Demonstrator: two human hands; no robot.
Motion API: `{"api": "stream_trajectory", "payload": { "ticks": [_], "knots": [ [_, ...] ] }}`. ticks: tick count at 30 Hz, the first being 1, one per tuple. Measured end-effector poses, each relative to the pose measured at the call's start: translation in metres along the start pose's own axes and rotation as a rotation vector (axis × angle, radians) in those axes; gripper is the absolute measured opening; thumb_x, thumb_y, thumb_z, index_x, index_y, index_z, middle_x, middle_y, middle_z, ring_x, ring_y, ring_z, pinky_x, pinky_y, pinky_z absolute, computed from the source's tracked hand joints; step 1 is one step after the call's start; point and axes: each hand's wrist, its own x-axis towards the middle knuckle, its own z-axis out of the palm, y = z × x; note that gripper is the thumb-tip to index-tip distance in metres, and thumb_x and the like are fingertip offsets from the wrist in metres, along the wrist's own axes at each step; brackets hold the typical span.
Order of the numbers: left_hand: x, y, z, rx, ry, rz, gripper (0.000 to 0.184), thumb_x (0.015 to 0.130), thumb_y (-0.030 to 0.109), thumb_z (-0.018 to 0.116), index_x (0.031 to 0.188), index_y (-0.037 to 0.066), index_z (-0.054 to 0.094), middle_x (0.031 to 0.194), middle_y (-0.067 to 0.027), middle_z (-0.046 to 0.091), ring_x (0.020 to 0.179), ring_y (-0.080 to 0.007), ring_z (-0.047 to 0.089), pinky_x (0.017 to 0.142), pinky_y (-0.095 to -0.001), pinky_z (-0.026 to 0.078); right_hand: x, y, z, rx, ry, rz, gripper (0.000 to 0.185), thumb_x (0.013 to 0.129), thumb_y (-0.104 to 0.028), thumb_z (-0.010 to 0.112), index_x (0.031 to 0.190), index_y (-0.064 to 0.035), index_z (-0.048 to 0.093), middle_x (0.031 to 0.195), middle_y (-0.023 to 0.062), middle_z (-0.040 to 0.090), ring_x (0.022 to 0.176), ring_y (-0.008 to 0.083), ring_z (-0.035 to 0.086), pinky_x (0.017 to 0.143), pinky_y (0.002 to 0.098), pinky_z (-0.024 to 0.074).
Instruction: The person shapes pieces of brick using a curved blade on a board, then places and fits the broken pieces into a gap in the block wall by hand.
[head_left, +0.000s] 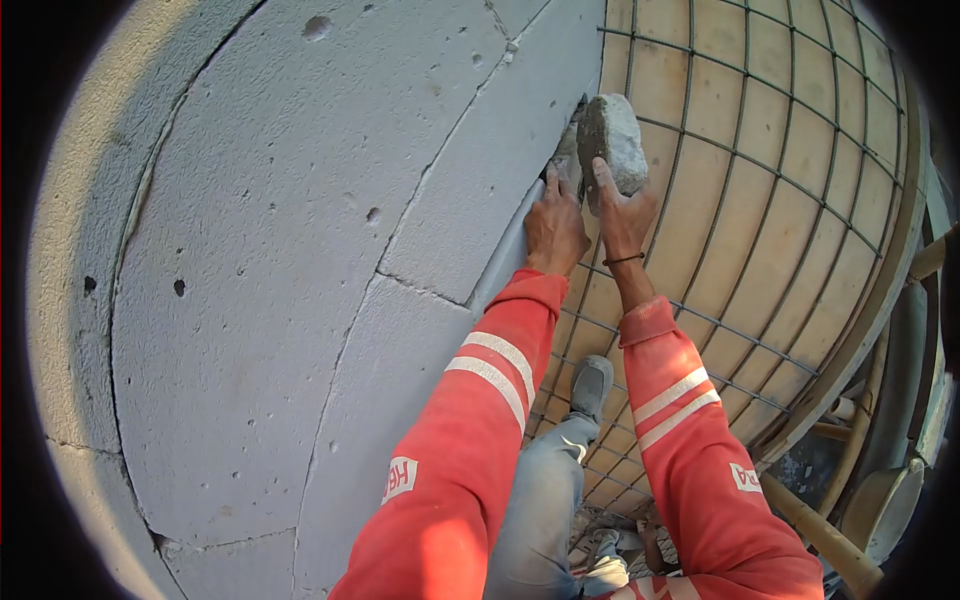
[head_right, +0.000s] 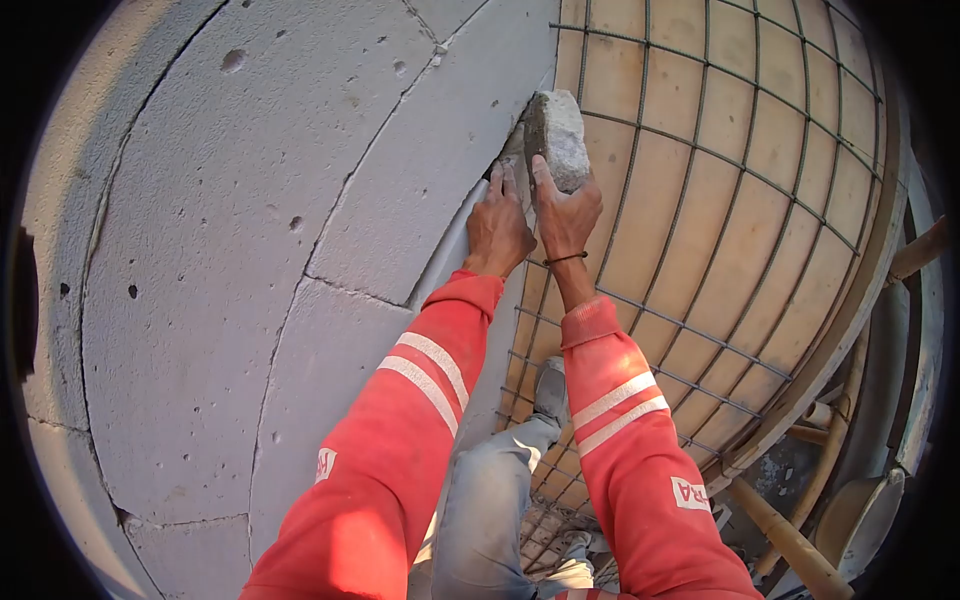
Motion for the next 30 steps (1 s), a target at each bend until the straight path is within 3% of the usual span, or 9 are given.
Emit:
{"api": "stream_trajectory", "payload": {
  "ticks": [6, 9, 12, 16, 18, 20, 22, 24, 30],
  "knots": [
    [0.001, 0.001, -0.001, 0.031, -0.014, -0.013, 0.099, 0.064, 0.003, 0.079, 0.151, -0.006, 0.03, 0.155, -0.0224, 0.038, 0.111, -0.0416, 0.065, 0.089, -0.0438, 0.058, -0.003, 0.002, 0.0, 0.191, 0.12, -0.075, 0.053, 0.081, -0.041, 0.079, 0.101, 0.0075, 0.071, 0.088, 0.0248, 0.073, 0.08, 0.0374, 0.072, 0.075, 0.0436, 0.0536],
    [0.0, 0.001, 0.0, 0.046, 0.032, 0.021, 0.101, 0.064, 0.005, 0.081, 0.151, -0.006, 0.031, 0.154, -0.0225, 0.039, 0.112, -0.0415, 0.065, 0.092, -0.0437, 0.057, 0.0, 0.012, -0.01, -0.049, -0.038, 0.03, 0.053, 0.082, -0.04, 0.079, 0.105, 0.0067, 0.07, 0.089, 0.0206, 0.074, 0.079, 0.0315, 0.072, 0.075, 0.0413, 0.0538],
    [0.001, 0.002, -0.006, 0.091, -0.039, -0.004, 0.101, 0.065, 0.008, 0.083, 0.151, -0.006, 0.031, 0.155, -0.0225, 0.038, 0.113, -0.0409, 0.064, 0.093, -0.043, 0.056, -0.023, 0.003, -0.037, 0.063, -0.035, 0.141, 0.052, 0.086, -0.037, 0.077, 0.112, 0.0062, 0.069, 0.098, 0.0126, 0.073, 0.084, 0.0193, 0.067, 0.078, 0.034, 0.0524],
    [0.003, 0.0, 0.0, 0.154, -0.033, 0.026, 0.101, 0.066, 0.009, 0.083, 0.151, -0.006, 0.031, 0.156, -0.0219, 0.038, 0.114, -0.0404, 0.063, 0.093, -0.0424, 0.056, -0.096, 0.034, -0.086, 0.179, -0.002, 0.354, 0.051, 0.086, -0.037, 0.078, 0.112, 0.0049, 0.068, 0.09, 0.0078, 0.07, 0.079, 0.0161, 0.064, 0.072, 0.0309, 0.0517],
    [0.002, 0.001, -0.001, 0.155, -0.026, 0.024, 0.098, 0.067, 0.008, 0.081, 0.15, -0.007, 0.031, 0.155, -0.0218, 0.038, 0.11, -0.0406, 0.065, 0.092, -0.0429, 0.056, -0.142, 0.049, -0.109, 0.212, 0.031, 0.352, 0.052, 0.086, -0.039, 0.078, 0.111, 0.0054, 0.066, 0.089, 0.0084, 0.068, 0.079, 0.0172, 0.064, 0.07, 0.0306, 0.0525],
    [0.002, -0.004, 0.008, 0.158, 0.029, 0.064, 0.097, 0.067, 0.008, 0.08, 0.15, -0.007, 0.031, 0.155, -0.0217, 0.039, 0.108, -0.0406, 0.066, 0.091, -0.0427, 0.056, -0.187, 0.061, -0.139, 0.159, -0.059, 0.68, 0.056, 0.086, -0.04, 0.078, 0.114, 0.0058, 0.063, 0.097, 0.011, 0.068, 0.082, 0.0202, 0.065, 0.07, 0.0322, 0.0541],
    [0.002, -0.005, 0.01, 0.165, 0.089, 0.106, 0.096, 0.068, 0.007, 0.079, 0.15, -0.006, 0.032, 0.155, -0.0217, 0.039, 0.106, -0.0406, 0.066, 0.091, -0.0426, 0.057, -0.236, 0.073, -0.16, -0.119, 0.025, 0.746, 0.057, 0.086, -0.038, 0.079, 0.117, 0.0067, 0.063, 0.101, 0.014, 0.068, 0.085, 0.0223, 0.066, 0.07, 0.0344, 0.0548],
    [0.002, 0.001, 0.005, 0.162, 0.029, 0.042, 0.094, 0.068, 0.008, 0.077, 0.15, -0.006, 0.032, 0.154, -0.0218, 0.04, 0.105, -0.0407, 0.067, 0.09, -0.042, 0.057, -0.27, 0.08, -0.181, -0.172, 0.003, 0.83, 0.063, 0.081, -0.041, 0.081, 0.118, 0.0076, 0.065, 0.107, 0.0201, 0.071, 0.092, 0.0279, 0.068, 0.084, 0.0385, 0.0516],
    [-0.001, 0.004, 0.004, 0.188, 0.045, 0.048, 0.097, 0.066, 0.008, 0.08, 0.149, -0.006, 0.034, 0.154, -0.0212, 0.039, 0.106, -0.0401, 0.067, 0.091, -0.0424, 0.057, -0.323, 0.091, -0.226, -0.065, -0.013, 0.683, 0.055, 0.082, -0.037, 0.08, 0.11, 0.0083, 0.068, 0.097, 0.0184, 0.074, 0.09, 0.0274, 0.071, 0.083, 0.0392, 0.0522]
  ]
}}
